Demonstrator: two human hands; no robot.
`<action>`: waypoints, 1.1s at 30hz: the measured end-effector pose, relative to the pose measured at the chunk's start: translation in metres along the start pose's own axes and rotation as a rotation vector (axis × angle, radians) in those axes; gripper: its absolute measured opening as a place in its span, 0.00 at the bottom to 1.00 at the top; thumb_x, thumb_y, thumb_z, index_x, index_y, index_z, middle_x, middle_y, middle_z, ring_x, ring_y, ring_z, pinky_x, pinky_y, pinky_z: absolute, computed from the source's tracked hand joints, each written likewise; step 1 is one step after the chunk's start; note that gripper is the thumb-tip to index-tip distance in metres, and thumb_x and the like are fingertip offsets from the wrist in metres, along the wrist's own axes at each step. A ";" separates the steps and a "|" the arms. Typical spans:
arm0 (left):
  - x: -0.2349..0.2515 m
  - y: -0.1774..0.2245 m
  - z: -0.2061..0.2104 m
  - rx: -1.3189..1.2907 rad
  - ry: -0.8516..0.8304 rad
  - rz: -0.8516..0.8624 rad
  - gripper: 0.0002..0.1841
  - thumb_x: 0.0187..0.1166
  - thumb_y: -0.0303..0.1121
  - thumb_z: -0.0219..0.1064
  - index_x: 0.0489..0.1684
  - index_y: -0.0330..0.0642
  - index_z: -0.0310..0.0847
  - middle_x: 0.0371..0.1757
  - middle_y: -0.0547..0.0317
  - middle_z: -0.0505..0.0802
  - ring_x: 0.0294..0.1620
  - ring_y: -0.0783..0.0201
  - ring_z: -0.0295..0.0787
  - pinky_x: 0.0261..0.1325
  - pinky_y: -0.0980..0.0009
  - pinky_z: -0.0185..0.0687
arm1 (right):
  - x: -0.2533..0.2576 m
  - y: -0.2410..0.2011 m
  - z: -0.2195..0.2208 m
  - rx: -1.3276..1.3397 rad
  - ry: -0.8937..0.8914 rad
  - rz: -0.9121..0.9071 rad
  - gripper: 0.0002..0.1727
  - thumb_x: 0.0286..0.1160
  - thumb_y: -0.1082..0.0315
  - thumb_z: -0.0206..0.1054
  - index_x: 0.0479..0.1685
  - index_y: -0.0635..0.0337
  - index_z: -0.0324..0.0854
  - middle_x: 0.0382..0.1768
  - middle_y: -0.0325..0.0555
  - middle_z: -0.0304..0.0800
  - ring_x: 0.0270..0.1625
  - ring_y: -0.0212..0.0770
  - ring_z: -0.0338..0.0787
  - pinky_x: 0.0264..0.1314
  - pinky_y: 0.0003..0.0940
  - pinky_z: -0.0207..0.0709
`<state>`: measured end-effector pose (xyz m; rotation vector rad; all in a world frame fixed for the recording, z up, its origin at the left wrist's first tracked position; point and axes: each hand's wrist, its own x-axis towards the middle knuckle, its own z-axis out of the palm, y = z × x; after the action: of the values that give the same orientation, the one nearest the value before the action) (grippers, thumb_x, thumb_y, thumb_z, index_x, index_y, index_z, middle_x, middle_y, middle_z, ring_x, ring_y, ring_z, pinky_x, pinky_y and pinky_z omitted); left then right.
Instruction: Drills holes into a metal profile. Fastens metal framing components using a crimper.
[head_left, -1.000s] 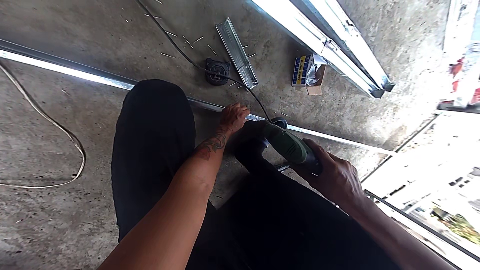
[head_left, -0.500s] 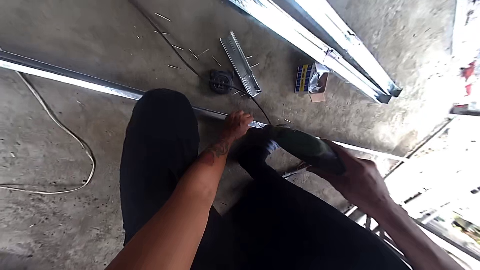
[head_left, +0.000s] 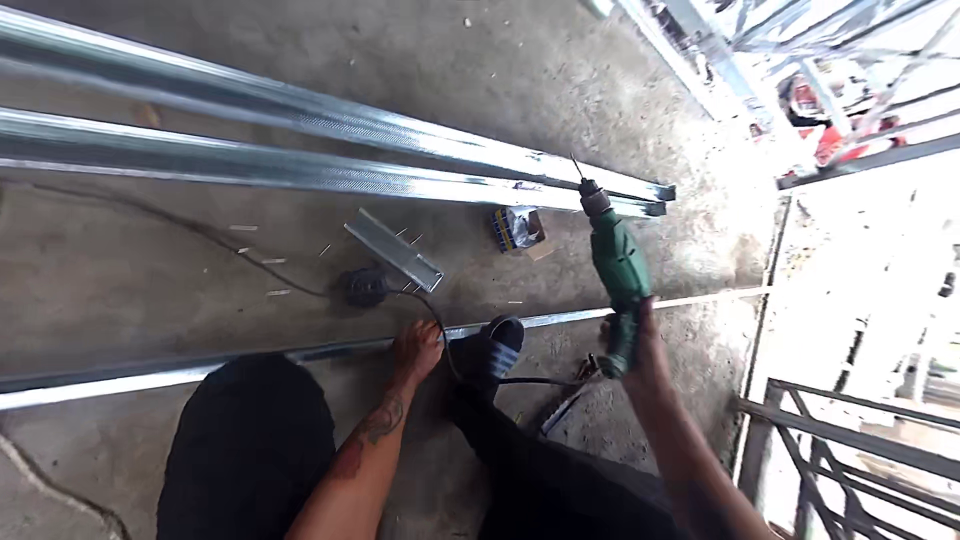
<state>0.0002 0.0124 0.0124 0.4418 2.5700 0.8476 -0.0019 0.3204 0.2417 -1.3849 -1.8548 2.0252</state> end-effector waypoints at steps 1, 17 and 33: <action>-0.002 -0.001 0.001 0.023 0.015 0.000 0.15 0.82 0.42 0.65 0.48 0.41 0.92 0.54 0.50 0.96 0.61 0.46 0.90 0.66 0.47 0.80 | 0.017 0.018 0.005 0.081 0.021 -0.013 0.32 0.92 0.37 0.35 0.56 0.54 0.74 0.28 0.40 0.84 0.25 0.34 0.86 0.26 0.29 0.84; 0.008 0.012 0.000 0.013 0.035 0.047 0.17 0.78 0.47 0.71 0.46 0.42 0.94 0.49 0.47 0.96 0.56 0.41 0.92 0.56 0.39 0.86 | 0.186 0.062 0.049 0.777 0.534 -0.114 0.45 0.88 0.30 0.28 0.87 0.56 0.58 0.73 0.57 0.77 0.67 0.50 0.84 0.67 0.51 0.81; 0.006 -0.010 -0.011 0.035 -0.048 -0.010 0.27 0.78 0.62 0.65 0.48 0.45 0.93 0.48 0.54 0.95 0.54 0.52 0.92 0.59 0.52 0.85 | 0.164 0.118 0.070 0.486 0.280 0.107 0.40 0.92 0.37 0.41 0.89 0.60 0.52 0.76 0.58 0.76 0.70 0.48 0.86 0.67 0.44 0.84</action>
<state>-0.0114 0.0016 0.0124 0.4543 2.5444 0.7808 -0.0839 0.3309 0.0449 -1.5383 -1.1037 2.0135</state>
